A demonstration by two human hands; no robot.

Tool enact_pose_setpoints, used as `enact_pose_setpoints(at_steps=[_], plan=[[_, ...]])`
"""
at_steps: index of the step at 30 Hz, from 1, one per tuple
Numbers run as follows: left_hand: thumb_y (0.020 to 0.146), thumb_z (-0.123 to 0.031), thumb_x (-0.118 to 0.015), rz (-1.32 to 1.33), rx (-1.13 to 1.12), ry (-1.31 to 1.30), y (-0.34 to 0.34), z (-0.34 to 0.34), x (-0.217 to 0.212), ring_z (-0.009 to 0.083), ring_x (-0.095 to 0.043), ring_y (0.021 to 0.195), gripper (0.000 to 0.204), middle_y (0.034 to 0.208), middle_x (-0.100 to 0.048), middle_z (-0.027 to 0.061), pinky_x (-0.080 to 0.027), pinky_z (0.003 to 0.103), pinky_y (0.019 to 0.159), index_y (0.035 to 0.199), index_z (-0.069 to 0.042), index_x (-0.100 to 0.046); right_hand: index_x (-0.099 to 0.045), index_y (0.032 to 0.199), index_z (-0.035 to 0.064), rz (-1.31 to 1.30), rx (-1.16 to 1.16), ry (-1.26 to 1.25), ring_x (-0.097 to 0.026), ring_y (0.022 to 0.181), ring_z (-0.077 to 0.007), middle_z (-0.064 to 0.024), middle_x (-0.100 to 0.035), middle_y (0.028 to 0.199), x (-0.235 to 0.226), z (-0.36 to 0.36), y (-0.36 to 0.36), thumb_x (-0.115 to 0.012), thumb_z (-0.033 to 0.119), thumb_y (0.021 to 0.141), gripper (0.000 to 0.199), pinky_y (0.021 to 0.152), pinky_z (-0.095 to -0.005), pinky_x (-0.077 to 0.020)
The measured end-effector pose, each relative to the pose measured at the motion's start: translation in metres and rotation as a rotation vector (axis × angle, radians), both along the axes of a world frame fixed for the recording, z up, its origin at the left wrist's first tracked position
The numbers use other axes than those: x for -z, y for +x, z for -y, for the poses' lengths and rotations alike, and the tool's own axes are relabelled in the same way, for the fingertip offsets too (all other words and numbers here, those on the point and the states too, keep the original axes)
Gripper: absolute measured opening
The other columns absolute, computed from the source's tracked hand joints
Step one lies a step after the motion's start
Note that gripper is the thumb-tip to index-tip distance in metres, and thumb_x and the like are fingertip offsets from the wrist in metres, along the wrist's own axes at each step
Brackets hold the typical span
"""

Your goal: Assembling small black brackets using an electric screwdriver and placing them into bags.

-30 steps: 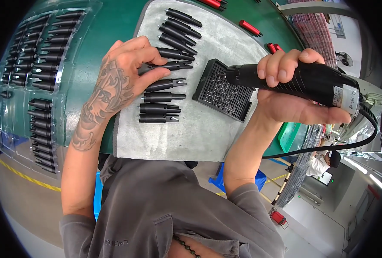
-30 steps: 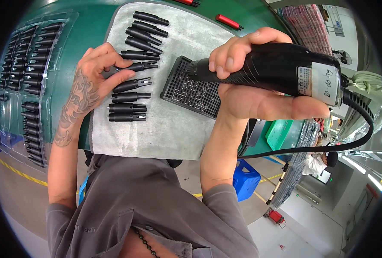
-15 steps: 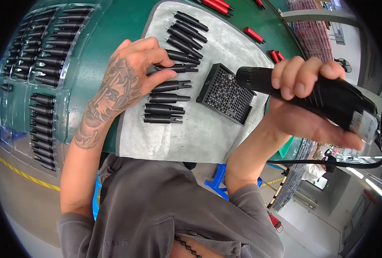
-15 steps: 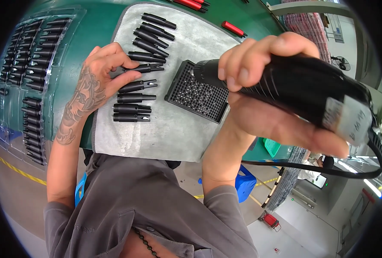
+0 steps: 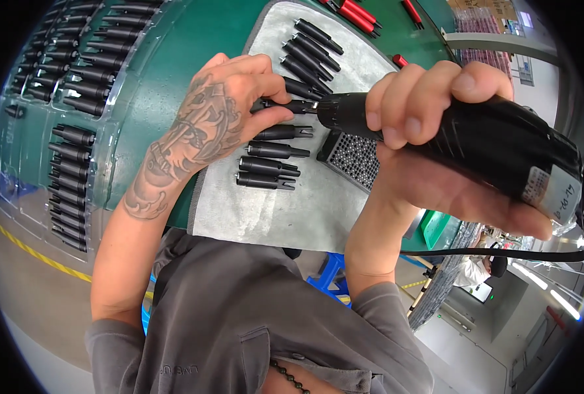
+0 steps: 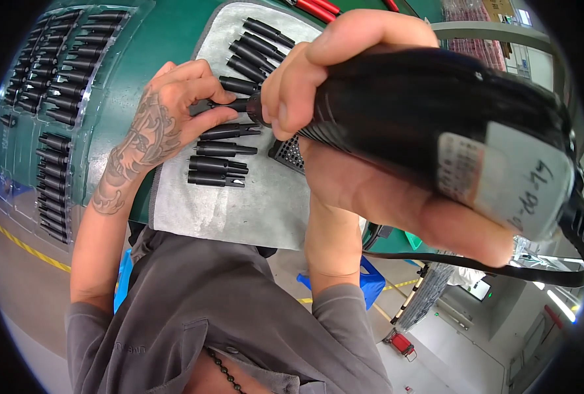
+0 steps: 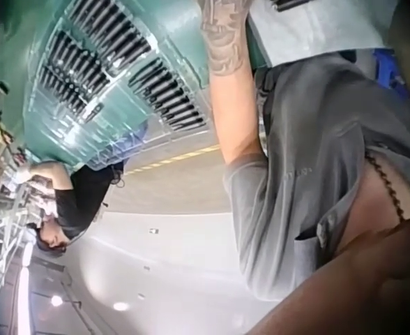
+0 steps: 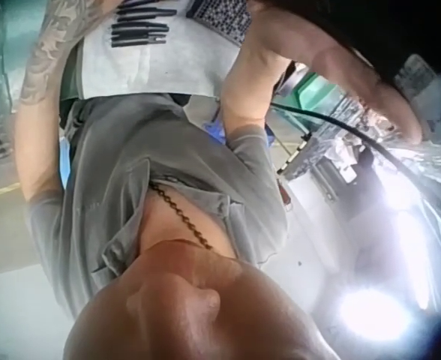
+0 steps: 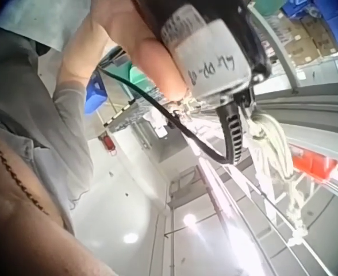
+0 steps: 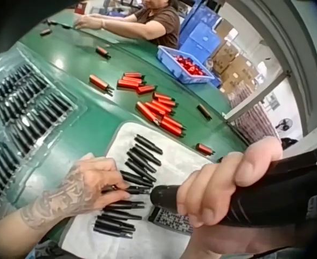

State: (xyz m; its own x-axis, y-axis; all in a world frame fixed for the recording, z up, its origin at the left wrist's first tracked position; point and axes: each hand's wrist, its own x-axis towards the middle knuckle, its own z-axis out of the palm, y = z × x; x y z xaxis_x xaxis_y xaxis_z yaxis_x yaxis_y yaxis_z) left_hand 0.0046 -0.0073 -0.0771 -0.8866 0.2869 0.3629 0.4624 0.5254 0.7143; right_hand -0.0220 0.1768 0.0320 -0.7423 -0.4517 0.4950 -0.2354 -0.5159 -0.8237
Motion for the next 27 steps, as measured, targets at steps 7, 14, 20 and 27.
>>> enact_pose_setpoints(at_steps=[7,14,20,27], plan=[[0.080,-0.019,-0.079,0.024,-0.001,-0.010,0.000,-0.001,-0.001,0.0121,-0.045,0.067,0.014,0.077,-0.050,-0.0033,-0.036,0.026,0.076,0.080,-0.009,-0.069,-0.052,0.114,0.0002,-0.107,-0.105,0.050,-0.054,0.060,-0.0185,-0.0080,-0.059,0.075,0.015,-0.001,-0.013,-0.055,0.095,0.063,0.108,0.055,-0.0342,-0.0452],[0.081,-0.019,-0.077,0.008,-0.003,-0.017,0.002,-0.003,-0.004,0.0116,-0.049,0.068,0.012,0.078,-0.052,-0.0044,-0.038,0.026,0.080,0.082,-0.011,-0.069,-0.054,0.109,0.0021,-0.179,-0.025,0.063,-0.052,0.055,-0.0167,-0.0060,-0.058,0.072,0.016,-0.001,-0.007,-0.051,0.098,0.061,0.107,0.051,-0.0320,-0.0442],[0.080,-0.017,-0.079,0.012,-0.054,0.109,0.007,-0.006,-0.005,0.0133,-0.044,0.067,0.014,0.078,-0.053,-0.0010,-0.038,0.026,0.070,0.083,-0.006,-0.071,-0.058,0.110,0.0028,-0.200,0.011,0.011,-0.050,0.050,-0.0145,-0.0041,-0.058,0.069,-0.012,-0.049,-0.001,-0.044,0.100,0.062,0.109,0.047,-0.0307,-0.0430],[0.080,-0.019,-0.078,0.078,0.021,0.094,0.023,0.003,-0.016,0.0146,-0.049,0.069,0.015,0.079,-0.056,-0.0004,-0.041,0.026,0.071,0.087,-0.007,-0.073,-0.060,0.114,0.0024,-0.152,0.224,0.034,-0.048,0.047,-0.0131,-0.0033,-0.056,0.066,0.002,-0.076,0.006,-0.036,0.102,0.064,0.114,0.045,-0.0299,-0.0419]])
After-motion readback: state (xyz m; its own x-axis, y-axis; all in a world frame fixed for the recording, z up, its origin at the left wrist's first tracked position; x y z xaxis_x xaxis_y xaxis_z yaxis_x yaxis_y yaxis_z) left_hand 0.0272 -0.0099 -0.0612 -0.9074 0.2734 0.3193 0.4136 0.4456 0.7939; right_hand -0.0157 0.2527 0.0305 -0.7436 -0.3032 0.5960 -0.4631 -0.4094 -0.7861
